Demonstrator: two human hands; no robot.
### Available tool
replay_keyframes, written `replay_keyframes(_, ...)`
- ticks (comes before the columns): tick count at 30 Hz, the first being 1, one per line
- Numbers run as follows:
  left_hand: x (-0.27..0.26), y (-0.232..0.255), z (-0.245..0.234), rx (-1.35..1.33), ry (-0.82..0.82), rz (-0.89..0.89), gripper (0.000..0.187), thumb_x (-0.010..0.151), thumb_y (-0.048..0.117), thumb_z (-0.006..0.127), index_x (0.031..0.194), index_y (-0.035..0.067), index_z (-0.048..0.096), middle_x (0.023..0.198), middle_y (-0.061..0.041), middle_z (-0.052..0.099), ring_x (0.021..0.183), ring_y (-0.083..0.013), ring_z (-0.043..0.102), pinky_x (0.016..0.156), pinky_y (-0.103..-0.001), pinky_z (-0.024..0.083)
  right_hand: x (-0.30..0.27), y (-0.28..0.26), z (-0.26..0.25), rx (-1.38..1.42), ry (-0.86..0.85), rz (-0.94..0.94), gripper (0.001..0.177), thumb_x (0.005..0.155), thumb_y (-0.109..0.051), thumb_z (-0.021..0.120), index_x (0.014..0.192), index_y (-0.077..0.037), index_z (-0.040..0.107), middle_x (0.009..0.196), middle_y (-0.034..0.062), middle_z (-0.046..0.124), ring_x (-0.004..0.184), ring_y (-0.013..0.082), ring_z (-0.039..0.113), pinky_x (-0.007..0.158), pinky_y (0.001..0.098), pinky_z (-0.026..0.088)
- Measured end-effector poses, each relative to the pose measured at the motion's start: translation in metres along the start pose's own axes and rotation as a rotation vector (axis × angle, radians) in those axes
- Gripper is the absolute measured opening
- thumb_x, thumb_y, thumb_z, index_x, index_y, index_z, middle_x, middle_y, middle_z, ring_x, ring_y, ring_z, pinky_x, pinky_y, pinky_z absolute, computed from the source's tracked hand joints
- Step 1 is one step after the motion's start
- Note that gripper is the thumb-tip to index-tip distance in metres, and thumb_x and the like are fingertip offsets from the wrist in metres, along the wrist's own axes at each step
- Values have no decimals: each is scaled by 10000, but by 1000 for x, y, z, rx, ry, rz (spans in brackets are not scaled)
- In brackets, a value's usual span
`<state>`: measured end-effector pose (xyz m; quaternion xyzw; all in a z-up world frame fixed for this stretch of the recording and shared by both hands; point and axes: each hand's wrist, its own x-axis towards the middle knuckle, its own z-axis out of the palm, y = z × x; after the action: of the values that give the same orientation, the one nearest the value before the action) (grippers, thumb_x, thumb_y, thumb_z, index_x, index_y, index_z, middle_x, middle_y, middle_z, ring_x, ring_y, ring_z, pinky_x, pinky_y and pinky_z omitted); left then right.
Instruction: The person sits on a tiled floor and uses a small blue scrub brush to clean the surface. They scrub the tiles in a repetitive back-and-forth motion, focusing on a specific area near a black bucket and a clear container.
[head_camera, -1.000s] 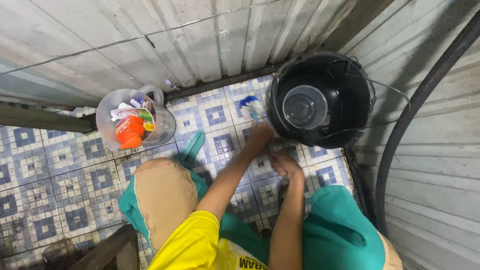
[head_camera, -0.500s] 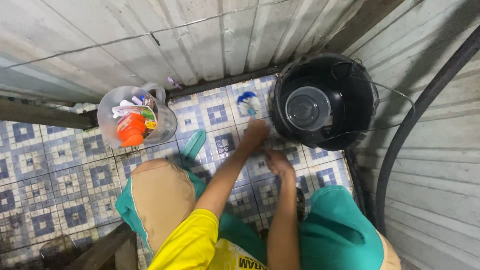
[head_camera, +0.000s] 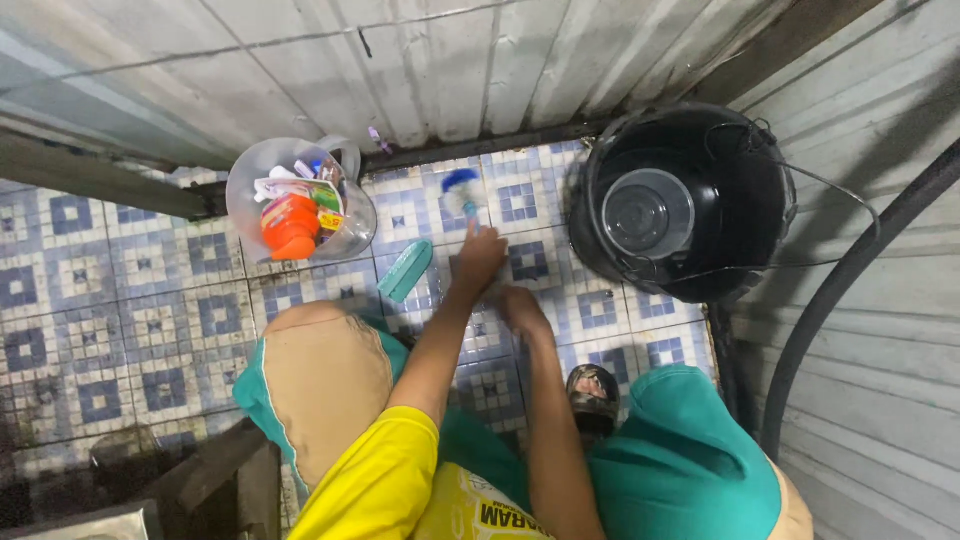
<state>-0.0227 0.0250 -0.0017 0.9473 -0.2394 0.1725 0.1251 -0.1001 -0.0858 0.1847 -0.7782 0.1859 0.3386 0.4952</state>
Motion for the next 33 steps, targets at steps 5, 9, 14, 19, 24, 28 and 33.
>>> replay_keyframes(5, 34, 47, 24, -70, 176, 142, 140, 803, 206, 749, 780, 140, 627, 825, -68, 560, 871, -257, 615, 1126, -620, 352, 24, 70, -6, 452, 166, 60, 479, 1055, -287, 443, 638, -89, 572, 434, 35, 388, 273, 149, 386, 281, 281, 267)
replay_keyframes(9, 13, 12, -17, 68, 68, 98, 75, 866, 212, 687, 842, 182, 623, 909, -5, 578, 941, -190, 627, 1141, -539, 382, 31, 52, 24, 519, 49, 34, 408, 1061, -285, 482, 743, -50, 582, 466, 33, 416, 271, 148, 402, 245, 301, 269)
replay_keyframes(14, -6, -18, -91, 7, 96, 13, 192, 837, 165, 767, 903, 126, 591, 895, -65, 540, 917, -271, 608, 1120, -594, 371, -34, -21, 22, -539, -133, -400, 359, 976, -79, 453, 1179, 125, 668, 1023, 370, 707, 1050, 541, 672, 888, 593, 511)
replay_keyframes(19, 29, 6, -12, -390, -30, -79, 196, 1039, 268, 549, 872, 171, 519, 861, 16, 434, 848, -194, 522, 1166, -535, 300, 36, 44, 6, 443, 65, -18, 401, 1039, -291, 494, 755, -35, 615, 436, 81, 395, 232, 207, 411, 261, 344, 309)
replay_keyframes(24, 29, -1, 28, -15, 280, 136, 162, 838, 86, 734, 862, 157, 591, 826, -53, 574, 882, -236, 653, 1094, -591, 429, 27, 24, 9, 481, 65, 11, 431, 1066, -340, 461, 725, -97, 565, 453, 18, 397, 255, 135, 384, 249, 282, 289)
replay_keyframes(28, -13, -51, -37, 147, 72, 110, 89, 949, 136, 623, 992, 161, 548, 1051, -30, 600, 1128, -189, 611, 1210, -511, 335, 30, -1, 54, 558, -54, 87, 390, 1068, -295, 469, 789, -43, 572, 500, 14, 400, 316, 108, 383, 248, 237, 259)
replay_keyframes(33, -31, -64, -81, 77, -115, -135, 257, 897, 370, 711, 981, 152, 602, 948, -38, 575, 1007, -240, 630, 1185, -559, 315, 54, 20, 79, 147, -118, 4, 415, 1055, -375, 465, 785, -96, 611, 483, 71, 491, 271, 169, 452, 228, 335, 317)
